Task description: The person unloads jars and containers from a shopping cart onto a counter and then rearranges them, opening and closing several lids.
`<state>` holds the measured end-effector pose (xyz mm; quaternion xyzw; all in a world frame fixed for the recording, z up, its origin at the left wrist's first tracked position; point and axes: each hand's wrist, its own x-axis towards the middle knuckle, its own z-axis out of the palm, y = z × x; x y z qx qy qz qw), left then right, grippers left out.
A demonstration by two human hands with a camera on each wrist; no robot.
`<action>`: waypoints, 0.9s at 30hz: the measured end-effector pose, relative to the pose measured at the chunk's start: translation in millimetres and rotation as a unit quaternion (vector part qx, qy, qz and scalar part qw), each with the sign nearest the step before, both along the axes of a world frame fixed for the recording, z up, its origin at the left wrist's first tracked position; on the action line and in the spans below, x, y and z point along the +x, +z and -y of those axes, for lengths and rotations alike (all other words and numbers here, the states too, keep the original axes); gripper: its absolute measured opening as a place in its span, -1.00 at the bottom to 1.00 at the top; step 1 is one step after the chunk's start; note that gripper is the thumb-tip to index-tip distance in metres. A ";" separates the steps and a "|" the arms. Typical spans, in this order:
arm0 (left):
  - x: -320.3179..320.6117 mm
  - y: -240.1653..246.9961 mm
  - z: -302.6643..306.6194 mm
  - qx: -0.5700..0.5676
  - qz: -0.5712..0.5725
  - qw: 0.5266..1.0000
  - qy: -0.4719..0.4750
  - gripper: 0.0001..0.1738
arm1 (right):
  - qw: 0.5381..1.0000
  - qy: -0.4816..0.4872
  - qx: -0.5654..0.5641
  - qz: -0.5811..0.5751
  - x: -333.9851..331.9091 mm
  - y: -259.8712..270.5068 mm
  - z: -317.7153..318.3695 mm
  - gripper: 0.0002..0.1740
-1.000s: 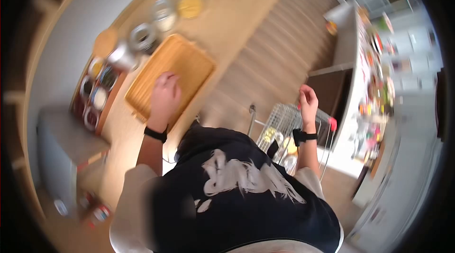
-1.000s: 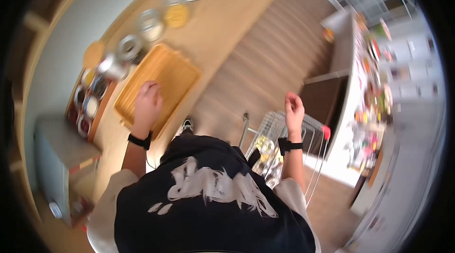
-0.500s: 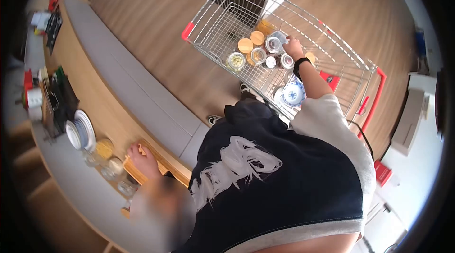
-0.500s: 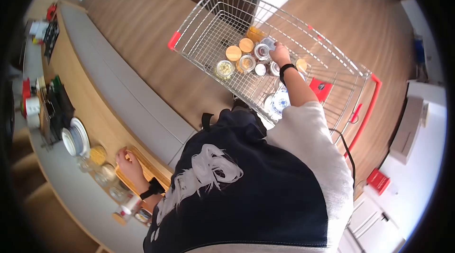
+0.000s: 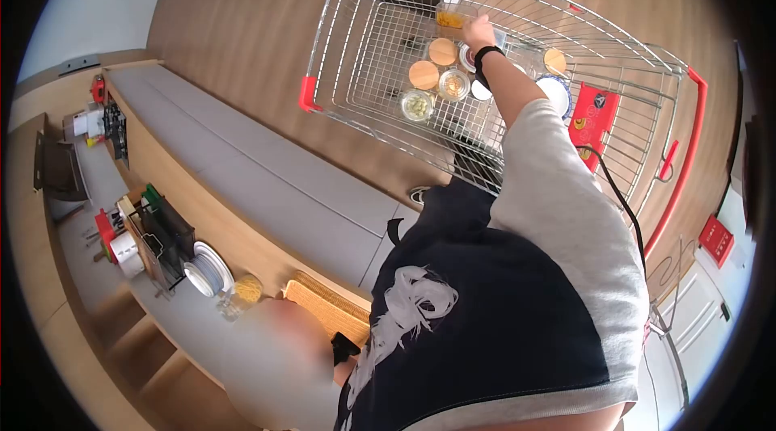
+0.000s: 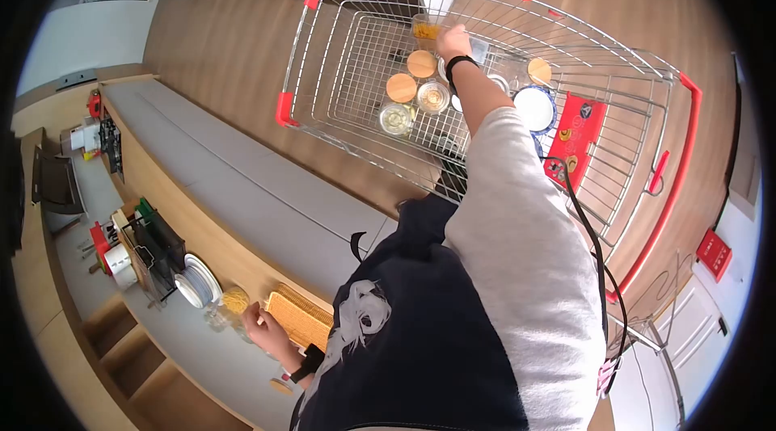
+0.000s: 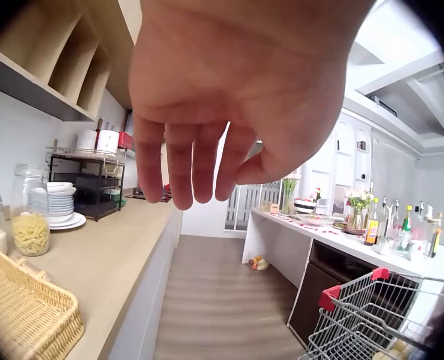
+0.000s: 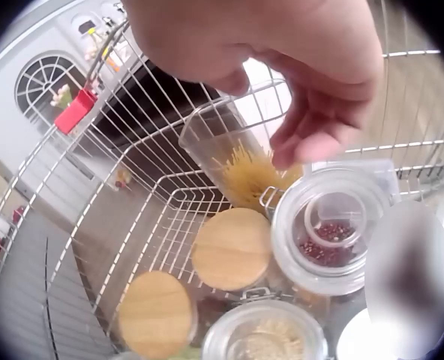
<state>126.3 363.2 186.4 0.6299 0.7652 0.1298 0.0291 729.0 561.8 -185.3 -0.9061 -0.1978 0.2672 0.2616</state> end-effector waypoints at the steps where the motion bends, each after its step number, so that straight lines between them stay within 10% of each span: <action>1: -1.8 1.5 5.0 -0.001 -0.007 1.000 0.012 -0.79 | 0.997 -0.011 -0.037 -0.068 4.7 -2.7 -2.1 -0.32; 6: -24.0 -7.7 29.9 0.011 -0.027 0.999 0.042 -0.81 | 0.979 0.063 -0.059 -0.185 28.3 -54.0 -5.7 -0.56; 7: -27.3 -9.0 33.8 0.003 -0.015 0.999 0.039 -0.81 | 0.964 -0.061 -0.018 -0.257 34.9 -78.3 -10.2 -0.61; 10: -29.0 -7.9 43.8 -0.028 0.002 0.998 0.060 -0.82 | 0.984 0.125 -0.122 -0.023 58.4 -144.8 -20.5 -0.60; 14: -47.1 -1.2 57.4 -0.020 0.007 0.997 0.081 -0.78 | 0.888 0.348 -0.202 0.221 46.6 -48.0 -6.0 -0.55; 16: -38.8 6.6 61.4 -0.034 0.007 0.991 0.133 -0.74 | 0.919 0.282 -0.121 0.247 51.6 6.0 16.0 -0.67; 17: -27.9 9.7 58.8 -0.015 0.064 0.983 0.173 -0.72 | 0.894 0.349 -0.115 0.256 88.2 -36.7 14.2 -0.64; 18: -41.5 3.2 65.2 -0.005 0.016 0.991 0.130 -0.73 | 0.960 0.234 0.152 -0.026 161.4 -151.0 20.9 -0.65; 19: -35.0 7.9 60.3 -0.003 0.006 0.992 0.125 -0.76 | 0.954 0.263 0.117 0.088 115.3 -51.8 33.0 -0.63; 20: -29.1 7.9 55.9 0.022 0.025 0.992 0.126 -0.79 | 0.985 0.123 0.117 -0.040 47.0 80.0 39.9 -0.63; 27: -13.5 2.4 38.7 0.118 0.055 0.989 0.072 -0.72 | 0.942 0.209 0.260 -0.024 -80.4 318.5 91.2 -0.59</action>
